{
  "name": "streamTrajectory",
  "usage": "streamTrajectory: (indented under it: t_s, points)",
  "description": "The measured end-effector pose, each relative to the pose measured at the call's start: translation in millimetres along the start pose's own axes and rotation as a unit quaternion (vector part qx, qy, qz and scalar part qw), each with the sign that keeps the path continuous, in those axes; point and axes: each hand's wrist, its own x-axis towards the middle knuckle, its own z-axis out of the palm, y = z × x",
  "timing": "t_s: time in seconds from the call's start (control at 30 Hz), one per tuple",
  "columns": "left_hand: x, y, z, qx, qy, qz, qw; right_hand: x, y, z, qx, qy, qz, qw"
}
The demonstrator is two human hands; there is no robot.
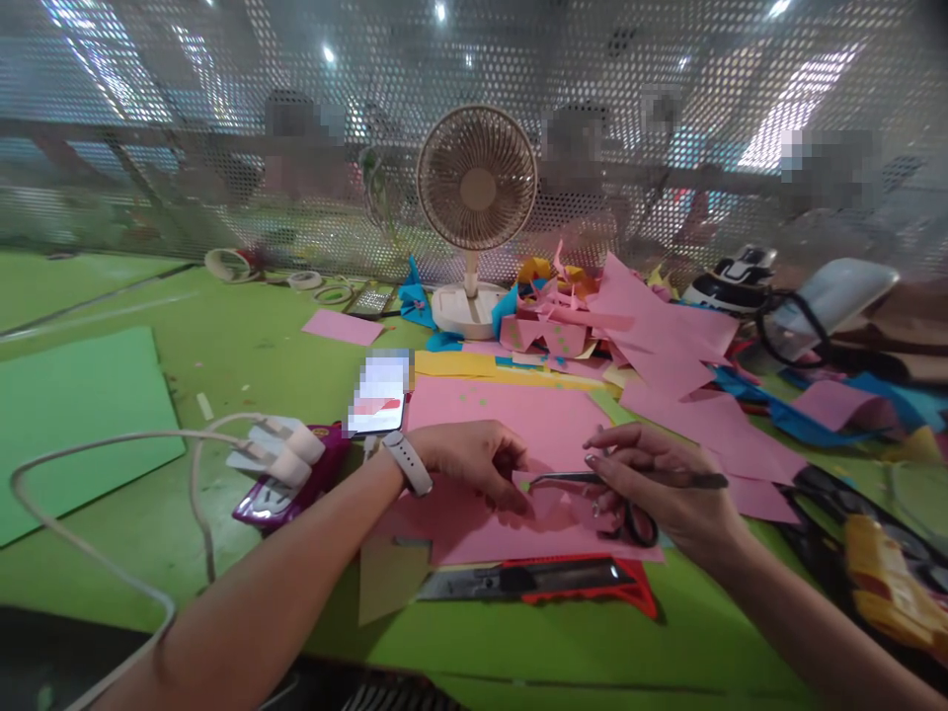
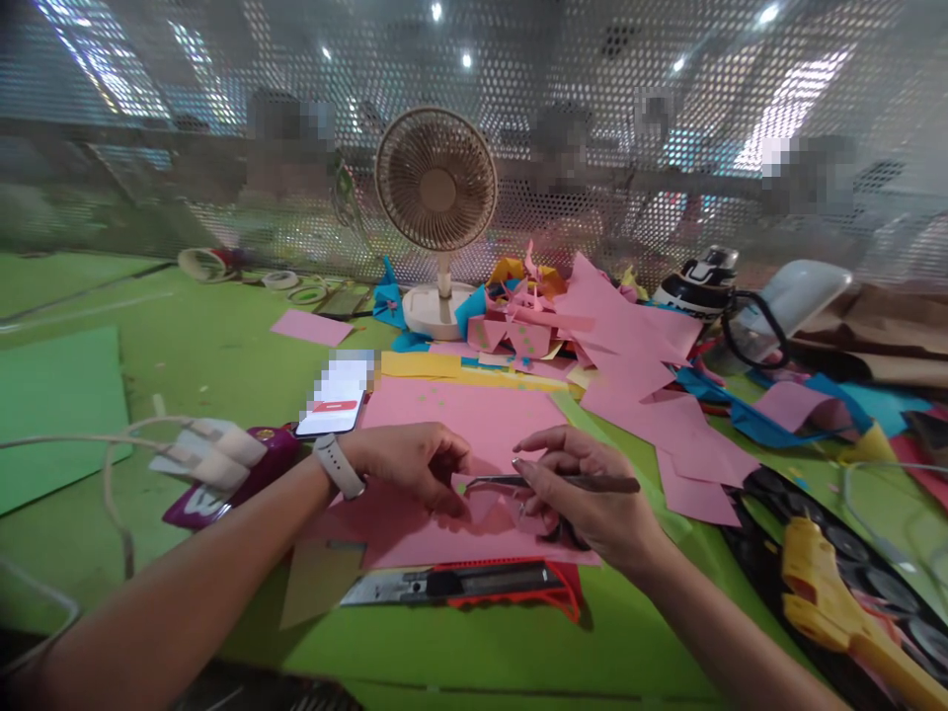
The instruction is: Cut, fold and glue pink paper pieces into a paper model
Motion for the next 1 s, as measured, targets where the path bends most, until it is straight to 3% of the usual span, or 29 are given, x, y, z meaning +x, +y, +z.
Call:
streamTrajectory:
  t_s: [0.6, 1.0]
  points:
    - [-0.5, 0.8, 0.9, -0.007, -0.016, 0.026, 1.000, 0.2, 0.4, 1.6, 0.011, 0.004, 0.001, 1.000]
    - [1.1, 5.1, -2.8, -0.088, -0.038, -0.003, 0.995, 1.6, 0.3, -1.0, -0.004, 0.002, 0.003, 1.000]
